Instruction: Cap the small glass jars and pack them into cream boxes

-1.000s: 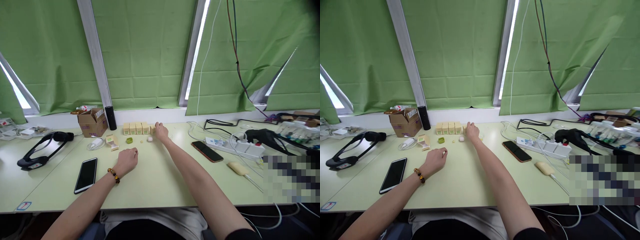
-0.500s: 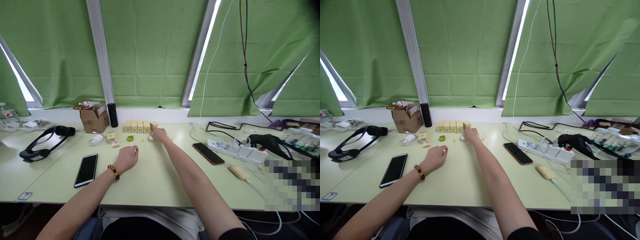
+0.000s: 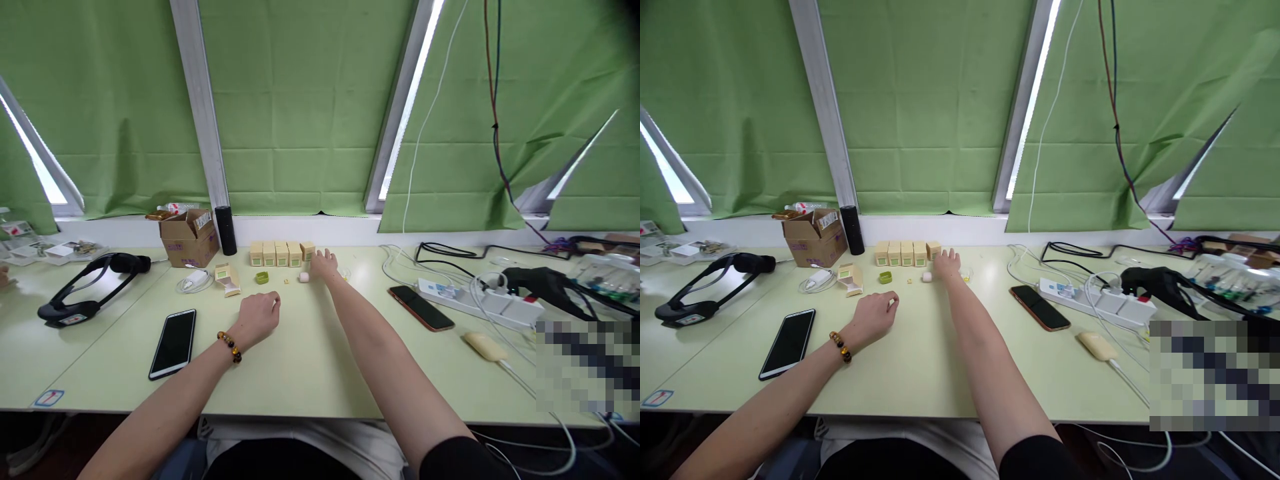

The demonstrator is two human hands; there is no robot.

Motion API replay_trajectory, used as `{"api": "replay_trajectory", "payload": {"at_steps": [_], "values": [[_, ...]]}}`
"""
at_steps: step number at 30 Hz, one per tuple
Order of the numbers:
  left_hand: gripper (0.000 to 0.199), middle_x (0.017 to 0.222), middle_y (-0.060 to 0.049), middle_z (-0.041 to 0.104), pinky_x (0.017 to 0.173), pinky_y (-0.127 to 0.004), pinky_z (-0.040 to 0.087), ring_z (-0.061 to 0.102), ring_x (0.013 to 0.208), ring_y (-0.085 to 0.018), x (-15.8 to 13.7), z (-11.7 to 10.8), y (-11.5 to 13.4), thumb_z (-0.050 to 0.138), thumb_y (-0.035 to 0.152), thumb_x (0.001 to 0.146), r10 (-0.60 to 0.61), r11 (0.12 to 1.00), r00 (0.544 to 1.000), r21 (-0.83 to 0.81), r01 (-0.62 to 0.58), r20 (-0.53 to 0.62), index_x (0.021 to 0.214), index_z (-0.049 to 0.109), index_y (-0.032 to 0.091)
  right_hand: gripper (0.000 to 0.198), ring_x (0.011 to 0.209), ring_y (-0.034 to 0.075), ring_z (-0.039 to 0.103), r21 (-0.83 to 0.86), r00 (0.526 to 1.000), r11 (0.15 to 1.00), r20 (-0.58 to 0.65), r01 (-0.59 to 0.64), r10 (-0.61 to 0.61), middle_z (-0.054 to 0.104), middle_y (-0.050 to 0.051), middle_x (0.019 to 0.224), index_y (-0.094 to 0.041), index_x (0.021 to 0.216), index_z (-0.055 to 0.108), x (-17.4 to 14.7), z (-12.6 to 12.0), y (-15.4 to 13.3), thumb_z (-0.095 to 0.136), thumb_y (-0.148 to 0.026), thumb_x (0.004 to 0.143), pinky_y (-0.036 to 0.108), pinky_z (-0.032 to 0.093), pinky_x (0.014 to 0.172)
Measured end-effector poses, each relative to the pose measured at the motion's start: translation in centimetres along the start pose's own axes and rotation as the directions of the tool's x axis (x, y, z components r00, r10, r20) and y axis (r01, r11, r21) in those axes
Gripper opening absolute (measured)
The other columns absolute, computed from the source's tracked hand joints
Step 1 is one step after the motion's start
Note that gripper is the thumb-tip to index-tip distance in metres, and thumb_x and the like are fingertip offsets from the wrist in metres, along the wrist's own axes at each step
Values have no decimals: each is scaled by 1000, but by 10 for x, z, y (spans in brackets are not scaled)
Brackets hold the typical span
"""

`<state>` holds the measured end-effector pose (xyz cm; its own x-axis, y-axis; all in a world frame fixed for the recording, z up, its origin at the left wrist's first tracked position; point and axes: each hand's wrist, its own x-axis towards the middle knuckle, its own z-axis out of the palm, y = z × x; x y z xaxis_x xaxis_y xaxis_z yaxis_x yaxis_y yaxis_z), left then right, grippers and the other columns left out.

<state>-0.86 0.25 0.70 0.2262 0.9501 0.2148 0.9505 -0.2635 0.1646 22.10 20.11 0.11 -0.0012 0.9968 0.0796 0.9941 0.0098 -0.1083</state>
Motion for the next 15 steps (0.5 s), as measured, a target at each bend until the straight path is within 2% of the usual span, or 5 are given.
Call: {"api": "replay_trajectory", "payload": {"at_steps": [4,8,11,15], "values": [[33,96,-8,78,74,-34,43,71,88,-25,0,0,-1,37,32,103,7,1000,1000,-15,-7,-3,107,69,24,68,162,35,10,9,999,999,22,45,-45,34,11,168,-26,158,36,5,-2,-6,56,-20,92,56,13,126],[32,94,-7,78,71,-33,42,71,87,-25,0,0,-1,38,33,103,11,1000,1000,-15,-12,-12,106,69,24,69,162,31,15,16,997,997,19,77,-78,44,9,163,-28,156,41,6,-2,-10,55,-15,89,54,12,127],[32,94,-8,78,71,-33,42,71,87,-25,1,1,-1,39,33,103,14,1000,1000,-20,-14,-15,107,69,24,64,162,31,12,22,999,999,-24,49,-49,48,13,160,-23,152,47,6,-1,-7,54,-14,89,53,11,127],[31,95,-7,78,72,-34,43,71,88,-26,2,3,-2,40,32,102,25,999,999,-30,-25,-22,108,69,26,66,162,35,6,55,998,998,-60,-11,14,38,20,164,-12,155,40,12,-1,0,51,-14,90,54,16,126]]}}
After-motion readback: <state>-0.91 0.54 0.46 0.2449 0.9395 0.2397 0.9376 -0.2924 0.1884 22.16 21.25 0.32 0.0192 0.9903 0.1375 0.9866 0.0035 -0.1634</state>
